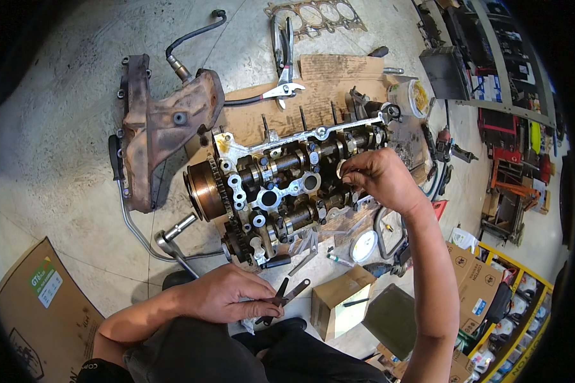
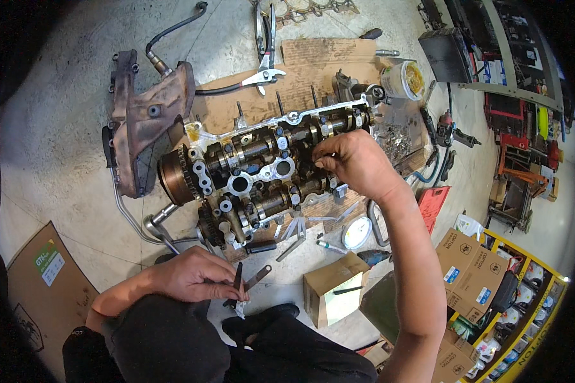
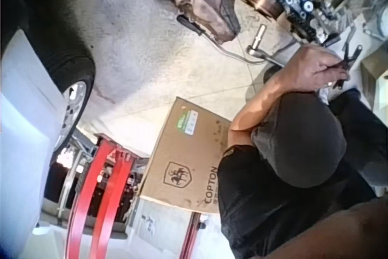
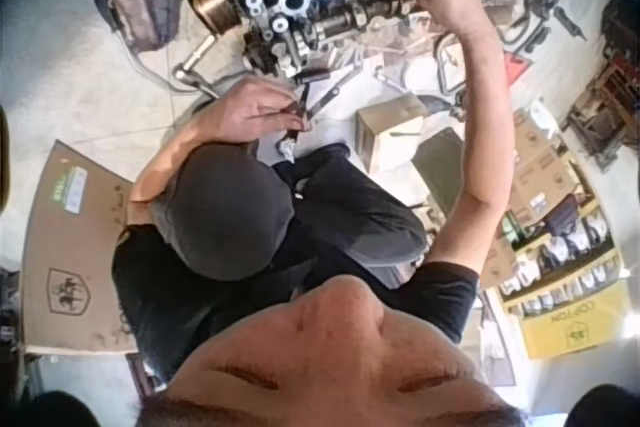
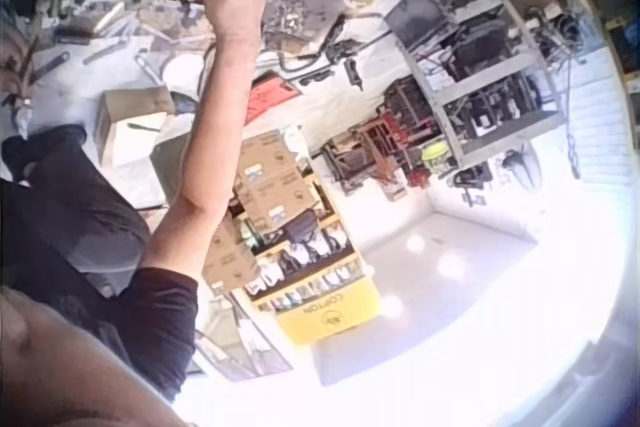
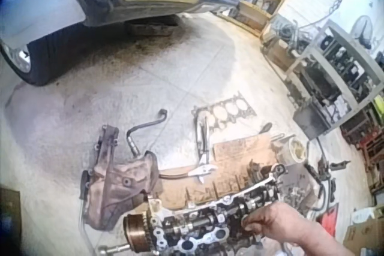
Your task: The person measures engine valve clearances using feeler gauges on a disassembled cylinder head, records values on a notepad, and adjusts components with a wrench. The person repeatedly inserts and removes feeler gauges, writes down measurements, and manipulates small engine parts.
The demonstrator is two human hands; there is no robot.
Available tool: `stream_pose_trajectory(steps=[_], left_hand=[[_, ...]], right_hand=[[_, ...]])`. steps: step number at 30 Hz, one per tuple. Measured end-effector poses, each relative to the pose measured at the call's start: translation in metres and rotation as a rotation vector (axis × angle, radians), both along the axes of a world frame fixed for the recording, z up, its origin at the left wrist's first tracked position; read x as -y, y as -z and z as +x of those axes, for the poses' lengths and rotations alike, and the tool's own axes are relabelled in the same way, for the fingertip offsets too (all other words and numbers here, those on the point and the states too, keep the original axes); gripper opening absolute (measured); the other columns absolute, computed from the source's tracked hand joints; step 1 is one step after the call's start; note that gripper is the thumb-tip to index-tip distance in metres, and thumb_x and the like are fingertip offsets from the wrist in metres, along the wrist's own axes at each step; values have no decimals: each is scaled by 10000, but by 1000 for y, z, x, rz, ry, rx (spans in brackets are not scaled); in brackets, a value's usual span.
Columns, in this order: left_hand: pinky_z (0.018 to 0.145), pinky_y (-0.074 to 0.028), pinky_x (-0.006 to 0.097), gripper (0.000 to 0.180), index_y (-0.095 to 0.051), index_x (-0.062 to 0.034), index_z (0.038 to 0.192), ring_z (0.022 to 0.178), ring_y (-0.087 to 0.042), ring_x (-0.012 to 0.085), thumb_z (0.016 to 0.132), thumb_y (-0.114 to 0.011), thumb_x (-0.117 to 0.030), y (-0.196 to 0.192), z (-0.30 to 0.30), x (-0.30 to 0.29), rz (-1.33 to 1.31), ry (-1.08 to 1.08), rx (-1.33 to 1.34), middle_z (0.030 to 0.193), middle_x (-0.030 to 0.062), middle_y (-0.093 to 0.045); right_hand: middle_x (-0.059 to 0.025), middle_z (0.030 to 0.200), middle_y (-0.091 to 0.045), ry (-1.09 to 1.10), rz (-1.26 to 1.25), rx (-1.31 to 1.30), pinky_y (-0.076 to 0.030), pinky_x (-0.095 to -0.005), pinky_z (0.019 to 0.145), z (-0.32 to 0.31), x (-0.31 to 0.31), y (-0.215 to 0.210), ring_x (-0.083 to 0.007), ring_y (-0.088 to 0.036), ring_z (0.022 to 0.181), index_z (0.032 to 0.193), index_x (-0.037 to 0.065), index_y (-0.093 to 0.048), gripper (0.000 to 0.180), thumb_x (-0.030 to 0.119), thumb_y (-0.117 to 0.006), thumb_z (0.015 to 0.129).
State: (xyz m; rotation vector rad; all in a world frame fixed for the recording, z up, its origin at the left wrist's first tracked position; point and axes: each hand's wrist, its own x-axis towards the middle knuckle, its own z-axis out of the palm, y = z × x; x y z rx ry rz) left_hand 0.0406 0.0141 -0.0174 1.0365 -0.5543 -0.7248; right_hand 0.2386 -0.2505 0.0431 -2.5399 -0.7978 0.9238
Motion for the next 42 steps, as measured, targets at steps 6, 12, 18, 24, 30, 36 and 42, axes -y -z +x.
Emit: stream_pose_trajectory(steps=[6,12,18,24,30,36,42], left_hand=[[735,-556,316,139,-699,17,994,887,-715,238,900,-673,-81,1,1,0,1,17,-1,955,122,-720],[730,-558,315,147,-702,18,988,880,-719,233,891,-682,-90,3,0,2,1,2,-5,951,127,-723],[728,-560,314,142,-705,15,980,880,-719,228,885,-687,-88,6,-3,2,8,3,-29,947,122,-724],[696,-543,323,151,-706,11,962,831,-706,233,887,-692,-119,5,-1,4,14,-5,-34,911,122,-717],[647,-514,333,199,-722,-14,1009,754,-684,236,894,-696,-175,8,-5,6,-29,-74,-59,863,118,-709],[652,-512,329,196,-721,-14,1015,758,-684,236,898,-692,-169,5,-3,1,-25,-64,-70,864,119,-709],[649,-503,330,209,-720,-15,1015,744,-671,228,906,-684,-189,5,-4,0,-43,-74,-62,847,117,-703]], right_hand=[[-151,742,-670,18,-73,-30,-516,-368,629,5,-6,-3,-293,-658,677,874,24,-708,94,70,-712,791],[-140,714,-665,-34,-54,-7,-514,-344,596,1,-2,2,-244,-666,629,874,11,-701,80,44,-706,802],[-160,739,-666,193,-82,-132,-525,-376,642,6,-3,-5,-311,-664,654,873,35,-709,87,65,-694,793],[-130,678,-660,28,-68,-90,-521,-305,531,4,0,5,-169,-669,551,890,-18,-690,77,44,-692,845],[-138,694,-661,7,-53,-24,-516,-335,569,1,1,12,-220,-659,570,875,15,-700,66,64,-695,831],[-157,755,-668,-92,-22,161,-523,-364,606,-11,9,20,-296,-663,651,880,21,-704,96,68,-720,798],[-166,812,-672,-63,-47,173,-528,-400,676,-15,11,20,-361,-649,761,868,33,-690,109,61,-717,766]])
